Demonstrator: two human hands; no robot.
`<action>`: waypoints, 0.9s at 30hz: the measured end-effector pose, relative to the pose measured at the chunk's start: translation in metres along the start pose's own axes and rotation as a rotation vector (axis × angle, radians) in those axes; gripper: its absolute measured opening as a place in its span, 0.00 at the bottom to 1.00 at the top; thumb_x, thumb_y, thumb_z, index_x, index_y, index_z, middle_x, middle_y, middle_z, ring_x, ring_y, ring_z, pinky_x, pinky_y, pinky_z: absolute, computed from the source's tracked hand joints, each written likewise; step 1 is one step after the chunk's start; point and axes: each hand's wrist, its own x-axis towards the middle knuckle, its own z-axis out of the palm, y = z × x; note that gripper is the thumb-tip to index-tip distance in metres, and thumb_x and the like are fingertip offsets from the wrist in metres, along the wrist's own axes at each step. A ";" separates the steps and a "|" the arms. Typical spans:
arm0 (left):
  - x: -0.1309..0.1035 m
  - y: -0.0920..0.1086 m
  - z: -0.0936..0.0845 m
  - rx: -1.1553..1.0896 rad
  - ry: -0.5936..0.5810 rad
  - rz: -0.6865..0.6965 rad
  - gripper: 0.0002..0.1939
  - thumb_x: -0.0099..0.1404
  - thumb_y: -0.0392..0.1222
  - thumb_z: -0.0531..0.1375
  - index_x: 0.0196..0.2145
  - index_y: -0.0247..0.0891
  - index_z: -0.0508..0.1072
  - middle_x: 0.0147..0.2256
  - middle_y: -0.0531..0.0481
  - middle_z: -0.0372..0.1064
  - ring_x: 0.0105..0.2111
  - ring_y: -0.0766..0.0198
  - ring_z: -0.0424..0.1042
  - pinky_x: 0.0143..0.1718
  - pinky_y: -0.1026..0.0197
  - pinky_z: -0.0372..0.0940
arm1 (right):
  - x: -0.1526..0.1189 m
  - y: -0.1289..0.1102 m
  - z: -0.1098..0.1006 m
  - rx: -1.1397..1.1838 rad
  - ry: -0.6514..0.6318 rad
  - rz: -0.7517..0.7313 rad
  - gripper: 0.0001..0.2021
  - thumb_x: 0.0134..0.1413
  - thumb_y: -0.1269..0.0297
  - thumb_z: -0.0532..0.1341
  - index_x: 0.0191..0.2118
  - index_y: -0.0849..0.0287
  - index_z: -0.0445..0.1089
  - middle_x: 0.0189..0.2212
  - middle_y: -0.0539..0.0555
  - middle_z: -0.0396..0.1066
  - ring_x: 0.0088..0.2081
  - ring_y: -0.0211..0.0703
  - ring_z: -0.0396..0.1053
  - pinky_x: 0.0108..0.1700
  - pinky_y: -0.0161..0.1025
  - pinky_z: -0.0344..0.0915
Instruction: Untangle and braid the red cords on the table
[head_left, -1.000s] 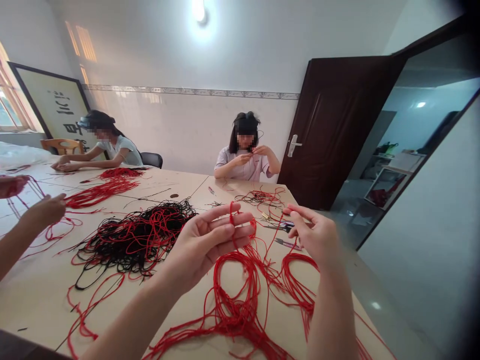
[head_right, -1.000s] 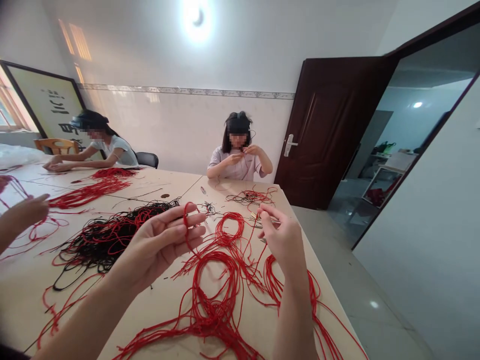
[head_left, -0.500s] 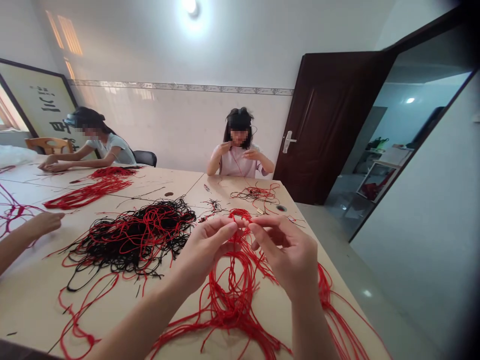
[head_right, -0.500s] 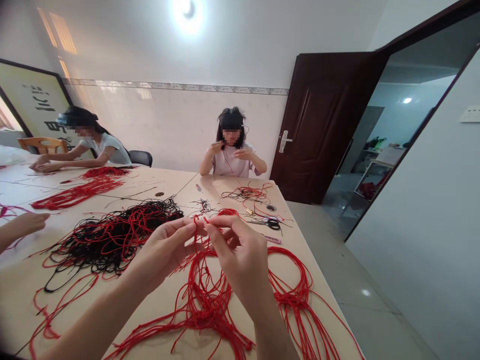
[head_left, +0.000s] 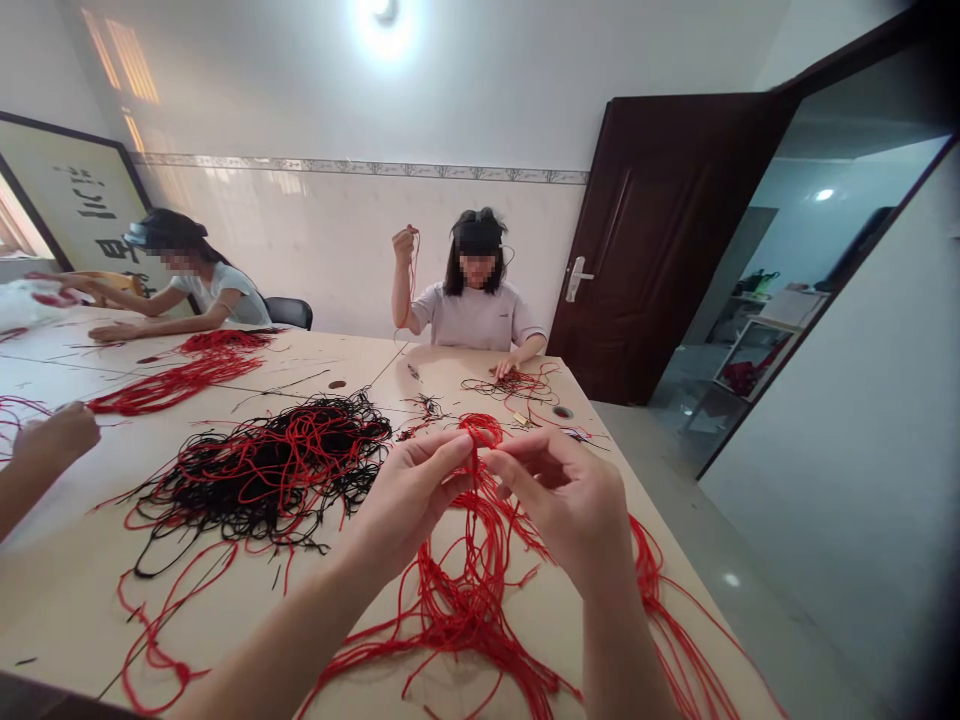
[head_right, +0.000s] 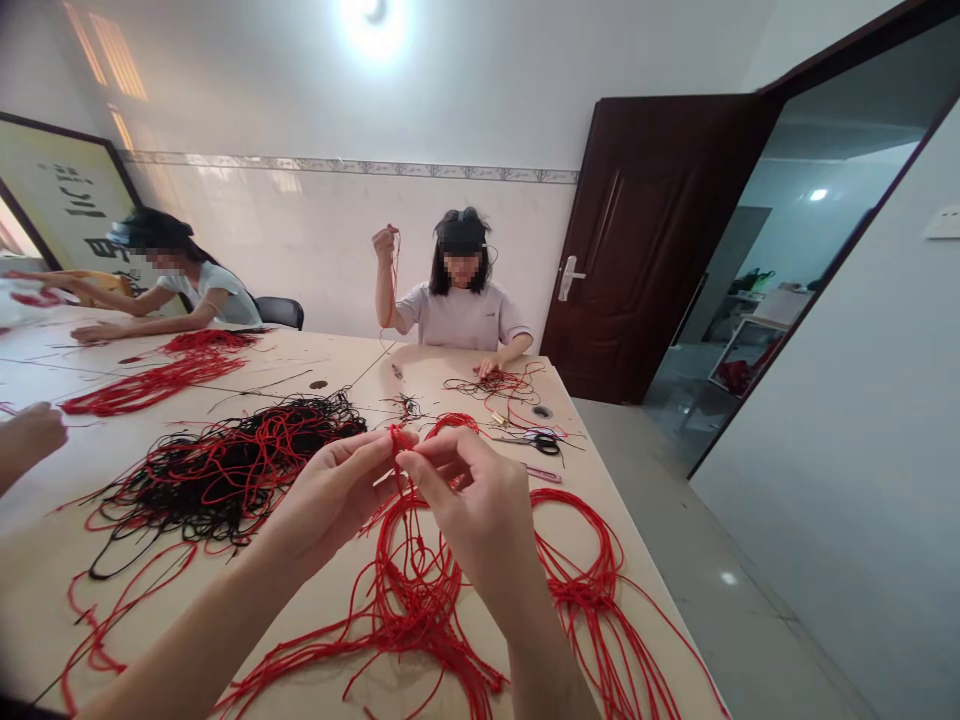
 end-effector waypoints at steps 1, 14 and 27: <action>0.000 0.000 0.000 -0.015 0.002 0.004 0.08 0.59 0.40 0.62 0.28 0.33 0.76 0.27 0.50 0.68 0.28 0.72 0.65 0.34 0.67 0.64 | 0.000 0.000 0.000 -0.008 -0.022 0.004 0.07 0.51 0.58 0.63 0.29 0.56 0.69 0.20 0.46 0.71 0.22 0.33 0.69 0.25 0.30 0.65; -0.004 -0.002 0.003 0.041 0.020 0.089 0.05 0.58 0.40 0.63 0.28 0.36 0.76 0.31 0.50 0.73 0.30 0.69 0.69 0.36 0.66 0.64 | 0.002 0.000 0.005 -0.012 -0.298 0.007 0.09 0.56 0.57 0.58 0.37 0.57 0.70 0.27 0.48 0.72 0.26 0.35 0.70 0.27 0.31 0.64; 0.003 -0.008 -0.063 1.023 0.186 0.437 0.06 0.61 0.33 0.53 0.35 0.37 0.69 0.49 0.43 0.67 0.50 0.56 0.66 0.53 0.49 0.58 | 0.013 0.017 -0.008 0.342 0.121 0.030 0.13 0.56 0.65 0.52 0.22 0.60 0.61 0.25 0.49 0.64 0.17 0.29 0.51 0.15 0.28 0.45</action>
